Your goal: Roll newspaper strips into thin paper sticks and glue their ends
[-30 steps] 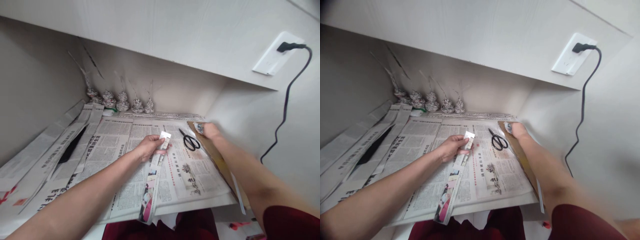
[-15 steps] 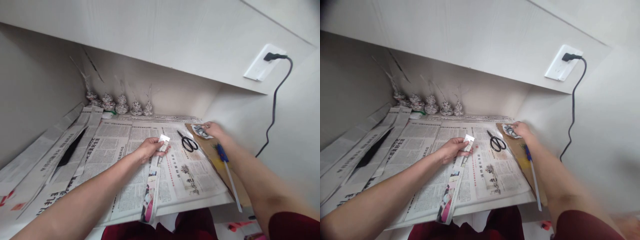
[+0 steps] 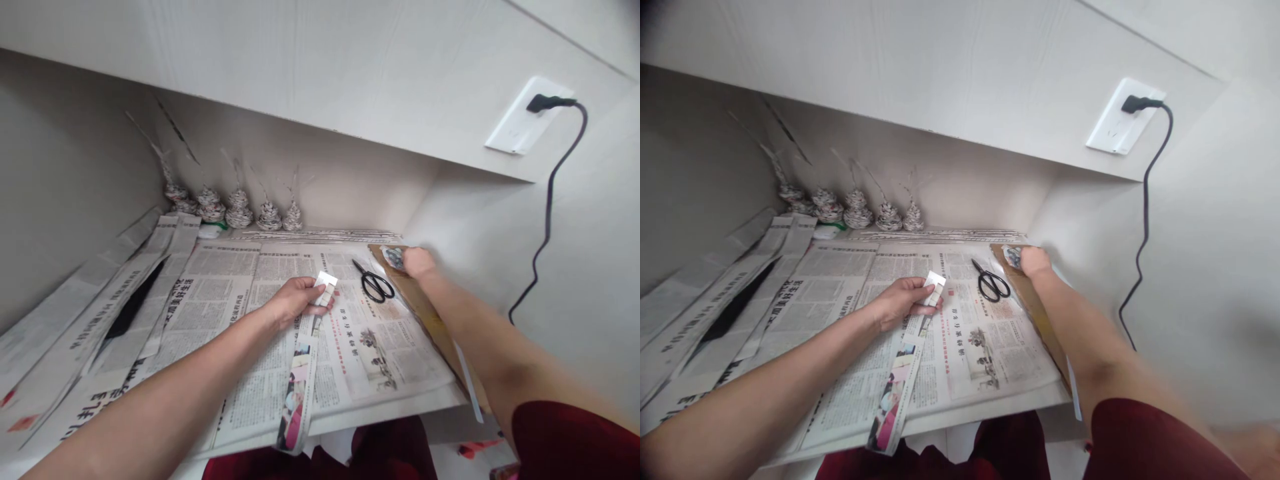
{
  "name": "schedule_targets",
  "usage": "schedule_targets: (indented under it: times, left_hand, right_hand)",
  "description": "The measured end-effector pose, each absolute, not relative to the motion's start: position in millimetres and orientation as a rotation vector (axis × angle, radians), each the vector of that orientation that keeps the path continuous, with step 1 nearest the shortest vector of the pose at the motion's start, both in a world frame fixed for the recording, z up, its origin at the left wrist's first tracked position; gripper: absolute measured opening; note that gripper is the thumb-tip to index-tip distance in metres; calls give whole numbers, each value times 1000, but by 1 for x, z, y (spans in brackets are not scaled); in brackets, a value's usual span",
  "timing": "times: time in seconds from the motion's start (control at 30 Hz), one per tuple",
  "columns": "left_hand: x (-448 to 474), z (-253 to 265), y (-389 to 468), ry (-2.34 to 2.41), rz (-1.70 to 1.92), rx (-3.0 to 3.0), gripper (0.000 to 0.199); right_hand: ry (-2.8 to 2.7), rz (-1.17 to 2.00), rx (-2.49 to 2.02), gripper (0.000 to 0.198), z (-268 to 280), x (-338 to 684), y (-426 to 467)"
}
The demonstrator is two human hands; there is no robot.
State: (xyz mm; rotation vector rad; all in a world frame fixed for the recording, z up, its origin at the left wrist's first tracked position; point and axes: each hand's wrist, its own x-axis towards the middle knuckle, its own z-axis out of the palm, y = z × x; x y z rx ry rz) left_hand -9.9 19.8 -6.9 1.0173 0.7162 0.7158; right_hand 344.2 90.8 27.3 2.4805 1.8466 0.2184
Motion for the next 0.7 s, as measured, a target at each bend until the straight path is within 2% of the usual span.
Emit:
schedule_targets:
  times: [0.13, 0.3, 0.43, 0.5, 0.57, 0.63, 0.7]
  left_hand:
    - [-10, -7, 19, 710, 720, 1042, 24]
    - [-8, -2, 17, 728, 764, 983, 17]
    - [-6, 1, 15, 774, 779, 934, 12]
    - [-6, 2, 14, 769, 785, 934, 12]
    - [-6, 2, 13, 758, 794, 940, 14]
    - [-6, 1, 13, 741, 805, 949, 17]
    - [-6, -1, 14, 722, 819, 961, 19]
  right_hand:
    - [1746, 351, 2501, 25, 34, 335, 82]
    - [1645, 408, 2587, 44, 43, 310, 71]
    - [1888, 422, 2675, 30, 45, 264, 57]
    - [2215, 126, 2751, 31, 39, 234, 48]
    - [2531, -637, 2756, 34, 28, 205, 40]
    - [2590, -1368, 2689, 33, 15, 182, 34]
    - [2536, -1824, 2570, 28, 2, 169, 29]
